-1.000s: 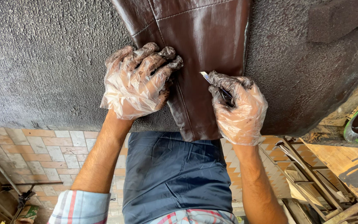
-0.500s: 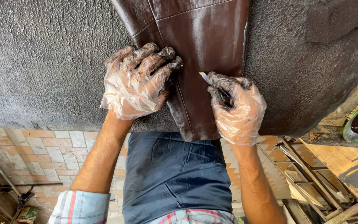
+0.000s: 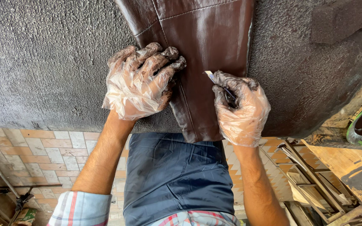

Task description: The person rubs dark dye into the sleeve of a brown leather jacket laid on a padded table, using a small sponge by hand. They dip the sponge into a bowl of dye, work the dye along seams with a small blade-like tool, wipe the surface, and finally lift and wring the jacket sleeve.

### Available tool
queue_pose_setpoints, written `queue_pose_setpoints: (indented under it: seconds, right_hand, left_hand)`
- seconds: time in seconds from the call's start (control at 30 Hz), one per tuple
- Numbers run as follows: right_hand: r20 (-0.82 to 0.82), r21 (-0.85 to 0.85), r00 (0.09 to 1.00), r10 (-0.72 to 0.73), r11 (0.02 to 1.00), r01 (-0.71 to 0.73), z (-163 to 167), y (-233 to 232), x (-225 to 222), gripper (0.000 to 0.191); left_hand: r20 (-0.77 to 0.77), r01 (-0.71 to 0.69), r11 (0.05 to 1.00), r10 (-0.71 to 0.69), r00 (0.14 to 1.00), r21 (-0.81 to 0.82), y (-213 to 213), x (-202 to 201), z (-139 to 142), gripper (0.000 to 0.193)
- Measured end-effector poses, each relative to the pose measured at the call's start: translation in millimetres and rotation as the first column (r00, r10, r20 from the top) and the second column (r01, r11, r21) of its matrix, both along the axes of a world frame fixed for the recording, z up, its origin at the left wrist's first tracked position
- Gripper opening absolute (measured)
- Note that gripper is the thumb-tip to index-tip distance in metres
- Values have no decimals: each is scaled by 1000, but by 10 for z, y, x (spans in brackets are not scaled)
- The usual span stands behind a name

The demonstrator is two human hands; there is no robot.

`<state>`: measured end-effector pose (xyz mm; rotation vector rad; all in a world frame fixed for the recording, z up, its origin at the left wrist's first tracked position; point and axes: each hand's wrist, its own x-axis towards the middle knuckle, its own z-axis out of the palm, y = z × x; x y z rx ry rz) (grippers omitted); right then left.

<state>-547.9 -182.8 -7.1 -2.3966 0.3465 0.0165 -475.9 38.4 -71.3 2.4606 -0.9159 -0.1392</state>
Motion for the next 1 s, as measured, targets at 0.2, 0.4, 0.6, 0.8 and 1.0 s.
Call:
queue_pose_setpoints:
  seconds: [0.2, 0.4, 0.6, 0.8, 1.0]
  right_hand:
    - [46, -88, 999, 21, 996, -17, -62, 46, 47, 27]
    - [15, -292, 985, 172, 943, -160, -107, 63, 90, 29]
    - [-19, -294, 983, 183, 939, -180, -119, 145, 98, 29]
    - [-86, -359, 983, 164, 915, -184, -229, 164, 94, 41]
    - [-87, -436, 980, 176, 878, -197, -352, 235, 69, 55]
  left_hand:
    - [2, -4, 1000, 3, 1000, 12, 3, -11, -4, 54]
    - [17, -1, 1000, 1, 1000, 10, 16, -19, -33, 56]
    - [-6, 11, 1000, -11, 1000, 25, 35, -33, -91, 59]
    - [16, 22, 1000, -21, 1000, -22, 70, -44, -152, 60]
    - [11, 18, 999, -18, 1000, -45, 81, -39, -159, 57]
